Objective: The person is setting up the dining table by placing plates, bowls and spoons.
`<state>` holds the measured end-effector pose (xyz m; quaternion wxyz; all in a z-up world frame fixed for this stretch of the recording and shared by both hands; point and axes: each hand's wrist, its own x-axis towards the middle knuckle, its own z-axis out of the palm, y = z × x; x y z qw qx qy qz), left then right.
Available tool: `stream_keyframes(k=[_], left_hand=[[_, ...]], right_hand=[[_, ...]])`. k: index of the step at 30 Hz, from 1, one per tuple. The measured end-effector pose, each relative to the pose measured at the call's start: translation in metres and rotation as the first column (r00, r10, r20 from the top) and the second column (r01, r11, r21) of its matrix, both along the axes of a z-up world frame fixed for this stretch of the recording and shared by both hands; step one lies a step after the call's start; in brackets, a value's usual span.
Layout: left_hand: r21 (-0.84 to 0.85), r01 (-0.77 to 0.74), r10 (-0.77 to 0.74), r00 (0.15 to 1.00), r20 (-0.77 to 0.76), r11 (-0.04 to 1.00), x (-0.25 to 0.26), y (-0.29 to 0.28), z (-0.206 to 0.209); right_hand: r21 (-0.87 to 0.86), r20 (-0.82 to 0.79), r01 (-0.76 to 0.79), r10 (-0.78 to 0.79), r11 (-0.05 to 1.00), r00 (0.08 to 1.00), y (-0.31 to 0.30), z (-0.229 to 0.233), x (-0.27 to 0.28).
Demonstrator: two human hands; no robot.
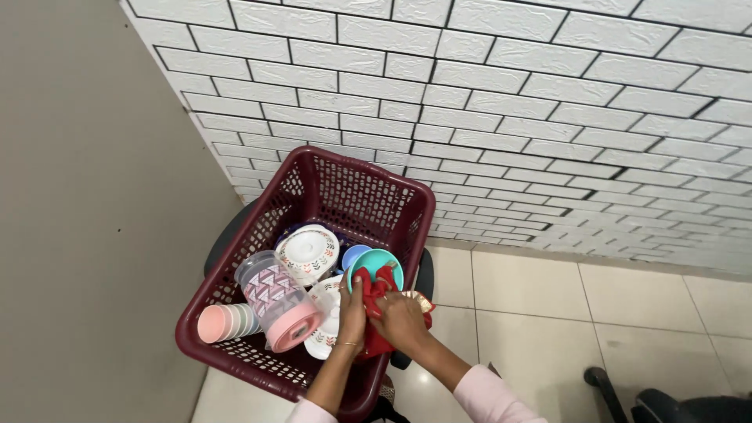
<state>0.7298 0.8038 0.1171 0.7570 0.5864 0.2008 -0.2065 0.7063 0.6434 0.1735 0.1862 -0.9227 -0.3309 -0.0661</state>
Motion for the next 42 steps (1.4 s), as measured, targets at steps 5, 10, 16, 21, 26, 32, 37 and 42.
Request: stream_keyframes(k=[5, 10, 16, 21, 26, 32, 37, 42], left_hand=[[-0.066, 0.175, -0.166, 0.978, 0.127, 0.982, 0.016, 0.01, 0.035], [-0.255, 0.276, -0.281, 0.96, 0.016, 0.927, -0.013, -0.052, 0.07], [-0.315, 0.349, -0.365, 0.931, 0.007, 0.883, -0.033, -0.155, 0.055], [-0.321, 0.55, -0.574, 0.818, 0.023, 0.771, -0.068, -0.242, 0.073], [-0.35, 0.708, -0.745, 0.666, 0.043, 0.613, -0.131, -0.33, 0.079], [-0.234, 0.903, -0.929, 0.371, 0.001, 0.361, -0.249, -0.425, 0.107], [-0.248, 0.944, -0.976, 0.218, -0.019, 0.216, -0.351, -0.513, 0.096], [-0.213, 0.974, -0.997, 0.076, -0.006, 0.075, -0.424, -0.585, 0.086]], right_hand=[[-0.047, 0.117, -0.011, 0.017, 0.999, 0.993, -0.027, 0.01, -0.029], [-0.136, 0.038, 0.244, -0.241, 0.96, 0.97, -0.053, 0.044, -0.059], [-0.178, 0.058, 0.601, -0.601, 0.779, 0.797, -0.107, 0.072, -0.106], [-0.184, 0.05, 0.787, -0.794, 0.588, 0.605, -0.162, 0.082, -0.169], [-0.156, 0.02, 0.902, -0.912, 0.402, 0.41, -0.214, 0.099, -0.249], [-0.15, 0.006, 0.976, -0.987, 0.159, 0.161, -0.278, 0.082, -0.376], [-0.191, -0.042, 0.982, -0.999, 0.005, -0.003, -0.343, 0.083, -0.478], [-0.188, -0.04, 0.977, -0.993, -0.1, -0.11, -0.404, 0.079, -0.556]])
